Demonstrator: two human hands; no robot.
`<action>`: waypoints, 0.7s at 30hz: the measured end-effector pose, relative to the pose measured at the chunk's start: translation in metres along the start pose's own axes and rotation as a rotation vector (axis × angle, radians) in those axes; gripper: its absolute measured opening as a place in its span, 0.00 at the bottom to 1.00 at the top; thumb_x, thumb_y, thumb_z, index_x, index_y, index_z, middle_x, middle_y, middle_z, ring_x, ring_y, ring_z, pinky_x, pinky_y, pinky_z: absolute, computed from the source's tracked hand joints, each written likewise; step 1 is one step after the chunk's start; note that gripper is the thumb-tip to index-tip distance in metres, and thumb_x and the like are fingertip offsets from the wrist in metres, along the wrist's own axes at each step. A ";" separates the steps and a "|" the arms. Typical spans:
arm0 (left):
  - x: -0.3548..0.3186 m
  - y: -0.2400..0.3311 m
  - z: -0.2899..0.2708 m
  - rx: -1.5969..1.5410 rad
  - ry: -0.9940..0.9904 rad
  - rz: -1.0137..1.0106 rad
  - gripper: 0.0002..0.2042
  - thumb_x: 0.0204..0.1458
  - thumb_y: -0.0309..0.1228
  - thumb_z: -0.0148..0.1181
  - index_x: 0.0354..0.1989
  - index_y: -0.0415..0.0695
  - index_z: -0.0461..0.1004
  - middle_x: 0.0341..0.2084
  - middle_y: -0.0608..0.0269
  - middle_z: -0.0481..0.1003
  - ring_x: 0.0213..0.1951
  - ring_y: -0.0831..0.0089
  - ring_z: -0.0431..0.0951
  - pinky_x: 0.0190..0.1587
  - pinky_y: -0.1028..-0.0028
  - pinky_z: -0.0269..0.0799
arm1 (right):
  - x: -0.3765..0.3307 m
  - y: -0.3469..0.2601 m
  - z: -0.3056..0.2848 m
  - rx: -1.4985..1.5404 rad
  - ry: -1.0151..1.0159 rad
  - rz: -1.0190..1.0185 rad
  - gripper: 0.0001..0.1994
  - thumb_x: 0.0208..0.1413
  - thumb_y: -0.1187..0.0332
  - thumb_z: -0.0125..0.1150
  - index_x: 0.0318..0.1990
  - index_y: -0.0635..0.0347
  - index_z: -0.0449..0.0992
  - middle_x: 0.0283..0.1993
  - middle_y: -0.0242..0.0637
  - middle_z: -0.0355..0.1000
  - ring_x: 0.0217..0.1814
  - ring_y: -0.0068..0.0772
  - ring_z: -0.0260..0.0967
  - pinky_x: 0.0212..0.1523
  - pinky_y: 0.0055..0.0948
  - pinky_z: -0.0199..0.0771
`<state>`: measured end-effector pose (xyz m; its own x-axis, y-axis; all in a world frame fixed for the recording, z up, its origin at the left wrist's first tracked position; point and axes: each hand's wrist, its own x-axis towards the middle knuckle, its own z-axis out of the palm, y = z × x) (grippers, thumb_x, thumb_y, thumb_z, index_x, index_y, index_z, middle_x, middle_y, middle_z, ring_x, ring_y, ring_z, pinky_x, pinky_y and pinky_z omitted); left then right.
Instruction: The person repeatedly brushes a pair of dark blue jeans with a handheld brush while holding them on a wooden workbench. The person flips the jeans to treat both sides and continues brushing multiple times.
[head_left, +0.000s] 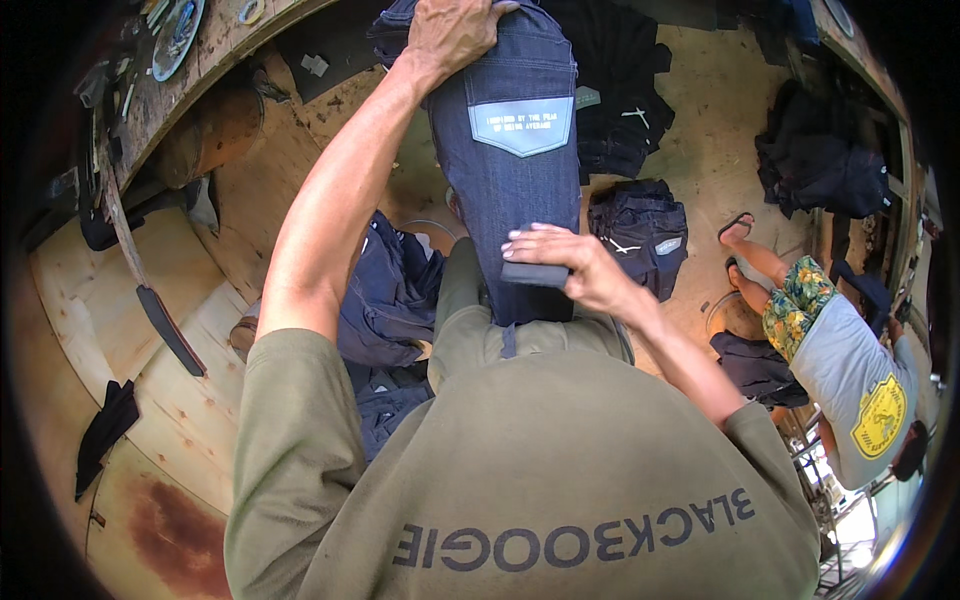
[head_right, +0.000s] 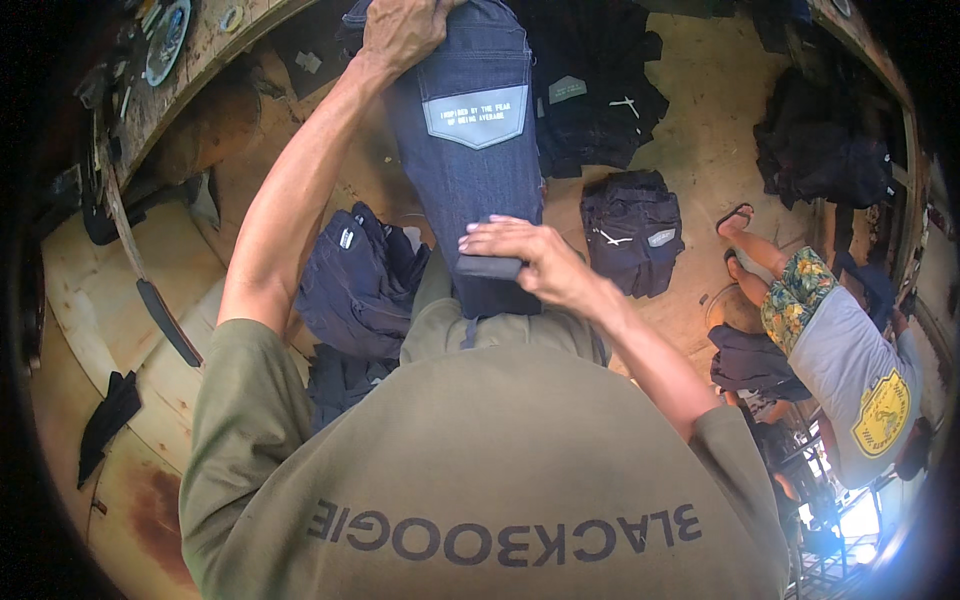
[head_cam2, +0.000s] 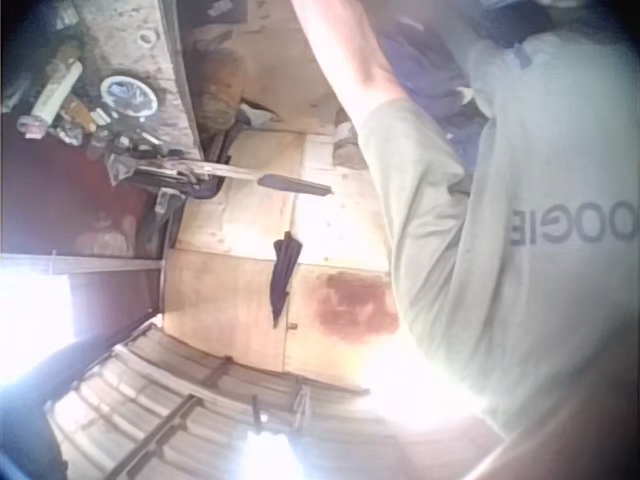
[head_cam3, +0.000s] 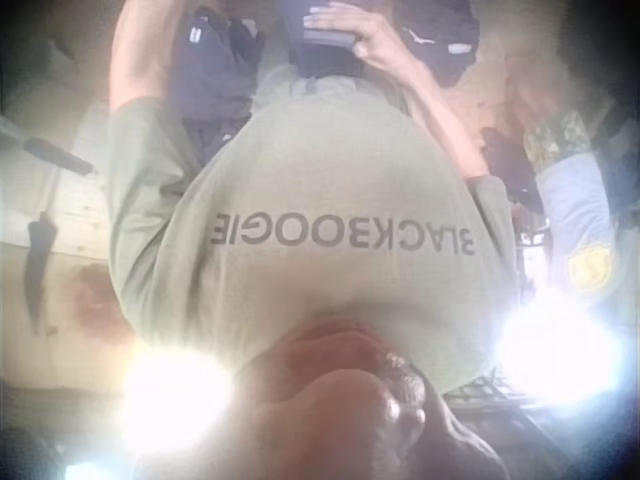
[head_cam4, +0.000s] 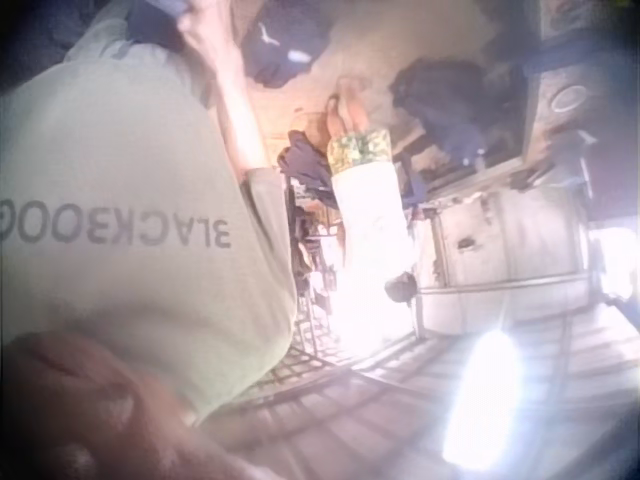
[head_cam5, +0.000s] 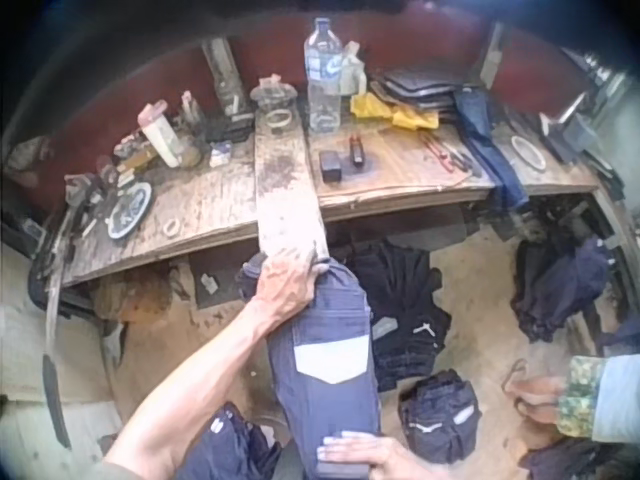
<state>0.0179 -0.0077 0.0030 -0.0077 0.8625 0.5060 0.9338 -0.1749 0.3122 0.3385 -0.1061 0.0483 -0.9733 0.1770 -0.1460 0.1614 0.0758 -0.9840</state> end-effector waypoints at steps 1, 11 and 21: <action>0.004 0.002 0.003 0.008 -0.028 -0.007 0.14 0.62 0.38 0.65 0.43 0.38 0.75 0.36 0.44 0.79 0.44 0.44 0.81 0.49 0.52 0.76 | 0.003 -0.007 0.000 0.165 -0.043 0.143 0.21 0.60 0.63 0.73 0.59 0.61 0.85 0.62 0.44 0.82 0.73 0.45 0.75 0.78 0.48 0.67; 0.023 0.008 0.018 -0.071 -0.202 -0.059 0.14 0.67 0.40 0.60 0.44 0.41 0.70 0.37 0.42 0.80 0.46 0.41 0.81 0.49 0.48 0.75 | 0.059 -0.018 0.021 -0.042 0.182 -0.114 0.24 0.59 0.82 0.58 0.63 0.63 0.81 0.65 0.45 0.80 0.73 0.47 0.74 0.78 0.45 0.67; 0.033 -0.009 0.013 -0.276 -0.254 0.022 0.14 0.66 0.40 0.60 0.42 0.39 0.71 0.39 0.43 0.80 0.48 0.42 0.80 0.52 0.51 0.75 | 0.103 -0.057 0.020 -0.067 0.215 0.071 0.29 0.52 0.89 0.53 0.63 0.63 0.81 0.63 0.48 0.81 0.67 0.50 0.78 0.71 0.47 0.76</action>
<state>0.0140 0.0286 0.0062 0.1324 0.9413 0.3105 0.8009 -0.2862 0.5259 0.2261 -0.1122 0.0876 -0.9030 0.3890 -0.1824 0.2459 0.1198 -0.9619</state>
